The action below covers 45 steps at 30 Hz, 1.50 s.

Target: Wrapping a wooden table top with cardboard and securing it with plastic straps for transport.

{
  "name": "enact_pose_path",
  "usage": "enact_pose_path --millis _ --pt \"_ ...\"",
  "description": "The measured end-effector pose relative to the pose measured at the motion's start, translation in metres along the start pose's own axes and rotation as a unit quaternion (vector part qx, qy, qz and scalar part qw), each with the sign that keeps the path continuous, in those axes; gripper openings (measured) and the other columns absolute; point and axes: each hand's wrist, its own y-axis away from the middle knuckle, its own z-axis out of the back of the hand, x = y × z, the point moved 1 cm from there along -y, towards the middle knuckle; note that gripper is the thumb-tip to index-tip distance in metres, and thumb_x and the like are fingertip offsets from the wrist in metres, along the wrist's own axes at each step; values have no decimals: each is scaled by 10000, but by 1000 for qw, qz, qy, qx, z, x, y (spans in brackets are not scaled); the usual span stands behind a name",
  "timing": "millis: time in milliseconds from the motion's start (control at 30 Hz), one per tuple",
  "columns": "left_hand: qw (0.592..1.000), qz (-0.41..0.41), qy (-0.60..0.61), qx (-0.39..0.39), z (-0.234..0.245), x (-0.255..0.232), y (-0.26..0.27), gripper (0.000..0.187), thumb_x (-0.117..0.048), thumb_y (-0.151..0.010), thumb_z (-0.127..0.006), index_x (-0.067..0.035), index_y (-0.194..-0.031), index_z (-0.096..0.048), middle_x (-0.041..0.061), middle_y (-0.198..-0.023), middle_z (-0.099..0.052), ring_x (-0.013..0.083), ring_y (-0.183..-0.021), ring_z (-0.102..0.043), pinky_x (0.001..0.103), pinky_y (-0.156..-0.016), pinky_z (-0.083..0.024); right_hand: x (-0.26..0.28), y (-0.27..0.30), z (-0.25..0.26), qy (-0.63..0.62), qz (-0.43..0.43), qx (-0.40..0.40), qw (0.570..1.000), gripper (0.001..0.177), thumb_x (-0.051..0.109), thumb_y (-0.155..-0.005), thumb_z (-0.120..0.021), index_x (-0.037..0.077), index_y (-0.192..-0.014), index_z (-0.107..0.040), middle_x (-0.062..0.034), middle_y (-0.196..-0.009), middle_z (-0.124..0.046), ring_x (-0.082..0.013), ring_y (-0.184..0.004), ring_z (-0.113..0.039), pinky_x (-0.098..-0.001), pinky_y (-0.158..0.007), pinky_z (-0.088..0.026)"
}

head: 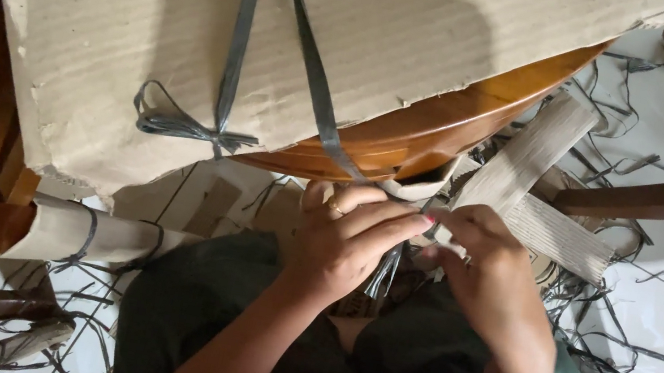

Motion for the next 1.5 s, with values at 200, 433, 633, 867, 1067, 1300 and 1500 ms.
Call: enact_pose_path --millis 200,433,633,867,1067,1300,1500 --pt "998 -26 -27 57 11 -1 -8 182 -146 -1041 -622 -225 -1042 -786 -139 -1038 -764 123 -1005 -634 371 -843 -330 14 11 31 -38 32 20 999 483 233 -802 -800 25 -1226 -701 -109 -1169 -646 -229 -1086 -664 -325 -984 -487" --pt "999 -15 27 24 -6 2 6 179 -146 -994 -678 -259 -1117 -744 -83 -1020 -725 124 -1051 -669 344 -923 -416 14 -7 -8 -142 13 -93 985 62 73 -840 -814 48 -894 -796 -72 -814 -762 -255 -738 -748 -372 -704 -592" --pt "995 -19 96 25 -5 4 12 186 -99 -963 -711 -198 -1114 -754 -7 -1045 -767 168 -992 -737 408 -955 -491 -6 -6 -39 -177 -58 -164 969 95 39 -801 -876 49 -835 -787 -46 -706 -715 -125 -667 -660 -303 -662 -575" --pt "996 -28 84 -19 -7 4 13 109 -112 -956 -724 -211 -948 -768 -60 -1092 -758 102 -981 -712 412 -1024 -425 -20 -3 -62 -515 -142 -172 827 95 -122 -878 -679 -110 -967 -711 -204 -828 -766 -197 -726 -721 -306 -620 -599" --pt "996 -7 93 -4 -10 12 18 121 -115 -975 -699 -212 -927 -753 -77 -1057 -737 103 -995 -715 337 -930 -430 -16 3 -59 -693 -149 -98 698 233 -30 -885 -631 -99 -1106 -660 -242 -972 -735 -282 -850 -703 -344 -738 -575" --pt "987 7 160 -14 -18 8 19 114 -57 -941 -724 -160 -897 -748 -20 -1067 -746 171 -1062 -724 387 -964 -494 -9 3 -61 -671 -170 -146 706 204 -194 -803 -665 -27 -907 -610 -191 -872 -720 -274 -789 -721 -346 -703 -575" --pt "991 21 130 -13 -14 6 17 110 -70 -941 -720 -167 -893 -741 4 -1119 -752 189 -1006 -728 365 -973 -506 -5 5 -54 -659 -143 -147 724 437 -176 -786 -656 -44 -1186 -540 -198 -887 -748 -271 -827 -754 -392 -735 -600"
